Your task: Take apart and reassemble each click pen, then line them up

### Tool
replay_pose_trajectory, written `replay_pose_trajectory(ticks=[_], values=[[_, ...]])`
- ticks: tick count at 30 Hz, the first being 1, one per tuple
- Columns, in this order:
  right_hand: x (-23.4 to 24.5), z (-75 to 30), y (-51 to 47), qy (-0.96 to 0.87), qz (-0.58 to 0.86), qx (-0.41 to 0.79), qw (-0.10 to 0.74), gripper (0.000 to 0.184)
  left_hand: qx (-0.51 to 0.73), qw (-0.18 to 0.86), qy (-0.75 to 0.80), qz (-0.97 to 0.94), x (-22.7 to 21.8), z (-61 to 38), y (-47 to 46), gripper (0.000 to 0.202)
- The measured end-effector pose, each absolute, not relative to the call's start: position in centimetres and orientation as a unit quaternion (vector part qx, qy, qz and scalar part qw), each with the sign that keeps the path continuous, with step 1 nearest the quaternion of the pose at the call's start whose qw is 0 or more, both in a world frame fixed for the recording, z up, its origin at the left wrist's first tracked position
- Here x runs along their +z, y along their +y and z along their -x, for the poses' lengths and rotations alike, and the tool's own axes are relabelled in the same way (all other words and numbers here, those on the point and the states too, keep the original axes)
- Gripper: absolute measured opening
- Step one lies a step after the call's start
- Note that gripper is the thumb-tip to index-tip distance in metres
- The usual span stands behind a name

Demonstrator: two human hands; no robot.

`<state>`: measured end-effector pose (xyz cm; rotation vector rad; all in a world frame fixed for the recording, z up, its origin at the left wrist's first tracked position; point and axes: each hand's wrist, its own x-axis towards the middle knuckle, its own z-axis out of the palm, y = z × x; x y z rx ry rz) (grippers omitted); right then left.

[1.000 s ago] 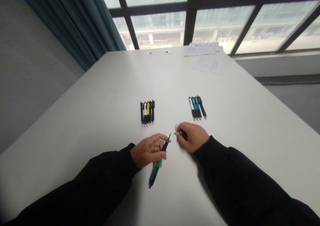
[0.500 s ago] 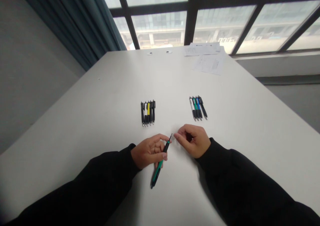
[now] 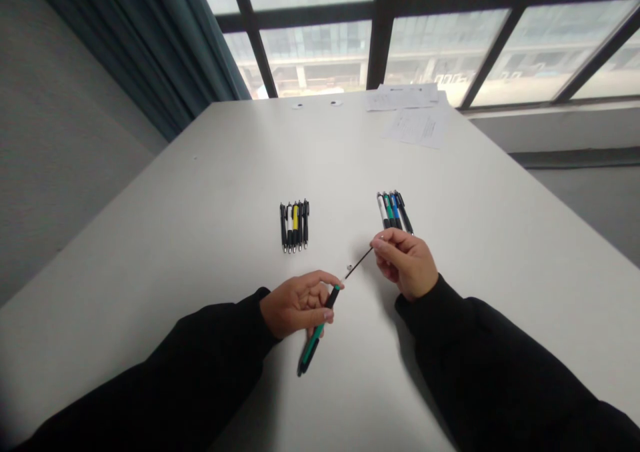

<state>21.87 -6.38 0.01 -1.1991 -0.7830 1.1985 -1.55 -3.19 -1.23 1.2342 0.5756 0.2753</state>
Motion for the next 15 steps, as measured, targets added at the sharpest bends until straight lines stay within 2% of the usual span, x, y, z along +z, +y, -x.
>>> replay_pose_trajectory(ticks=[3,8,11,15], values=[[0.3,-23.8,-6.1,-0.333,0.502,0.549,0.58,0.028,0.129,0.767,0.271,-0.567,-1.0,1.6,-3.2,0.045],[-0.3,-25.2,-6.1,-0.468,0.493,0.606,0.414,0.031,0.142,0.765,0.283,-0.56,-0.8,1.6,-3.3,0.045],[-0.6,-25.0,-6.4,-0.563,0.487,0.572,0.343,0.029,0.147,0.772,0.284,-0.549,-0.6,1.5,-3.3,0.044],[-0.6,-24.6,-6.7,-0.662,0.487,0.484,0.303,0.024,0.158,0.772,0.289,-0.543,-0.4,1.5,-3.1,0.043]])
